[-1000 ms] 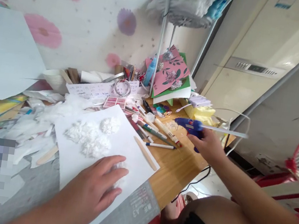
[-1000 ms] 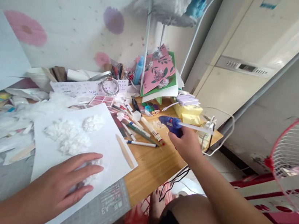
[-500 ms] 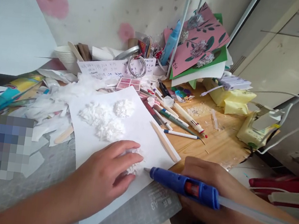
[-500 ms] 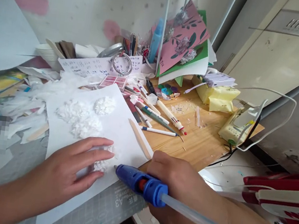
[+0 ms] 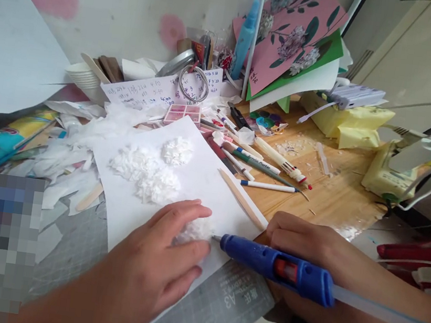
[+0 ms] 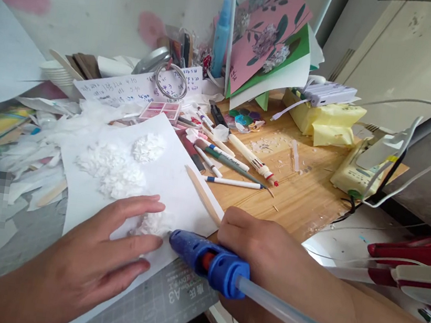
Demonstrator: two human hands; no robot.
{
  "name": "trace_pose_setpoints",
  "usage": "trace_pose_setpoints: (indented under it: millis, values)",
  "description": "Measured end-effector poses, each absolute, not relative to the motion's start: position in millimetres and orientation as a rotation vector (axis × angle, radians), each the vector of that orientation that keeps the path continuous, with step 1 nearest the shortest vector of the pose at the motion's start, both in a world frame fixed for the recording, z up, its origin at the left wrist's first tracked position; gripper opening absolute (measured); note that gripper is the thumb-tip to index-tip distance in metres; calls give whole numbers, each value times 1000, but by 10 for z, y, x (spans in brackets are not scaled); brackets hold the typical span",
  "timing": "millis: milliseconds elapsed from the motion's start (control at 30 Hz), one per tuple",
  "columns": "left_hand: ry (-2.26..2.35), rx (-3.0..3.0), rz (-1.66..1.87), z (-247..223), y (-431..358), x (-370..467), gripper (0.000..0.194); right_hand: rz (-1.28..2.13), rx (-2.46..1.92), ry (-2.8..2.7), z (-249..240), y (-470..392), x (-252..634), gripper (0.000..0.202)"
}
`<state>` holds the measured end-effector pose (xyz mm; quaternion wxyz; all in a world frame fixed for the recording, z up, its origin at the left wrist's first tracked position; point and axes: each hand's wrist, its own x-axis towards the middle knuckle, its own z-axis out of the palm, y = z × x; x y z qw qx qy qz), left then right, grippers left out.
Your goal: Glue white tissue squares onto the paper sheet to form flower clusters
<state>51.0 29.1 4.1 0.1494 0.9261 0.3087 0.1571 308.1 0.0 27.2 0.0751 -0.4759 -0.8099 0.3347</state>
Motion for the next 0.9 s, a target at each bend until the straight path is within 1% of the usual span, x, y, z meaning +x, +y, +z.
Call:
trace_pose_setpoints:
  millis: [200,300,433,500,633,800,900]
  values:
    - [973,2599,430,-3,320,482,21,916,-1473,-2454,270,30,3067,5]
    - [989,2574,442,7,321,476,21,934,-1484,-2490,267,38,3064,2]
    - [997,2547,452,20,314,482,21,977,-1385,-2487,237,33,3064,7]
    - [1002,2530,474,23,313,487,21,947,-1354,-2477,212,33,3068,9]
    - [990,2529,480,37,318,488,22,886,-1354,-2539,208,26,3066,6]
    - [982,2517,445,59,320,477,23,882,-1337,-2546,218,-13,3041,12]
    - [979,2514,445,59,320,471,22,770,-1332,-2593,174,-17,3035,13]
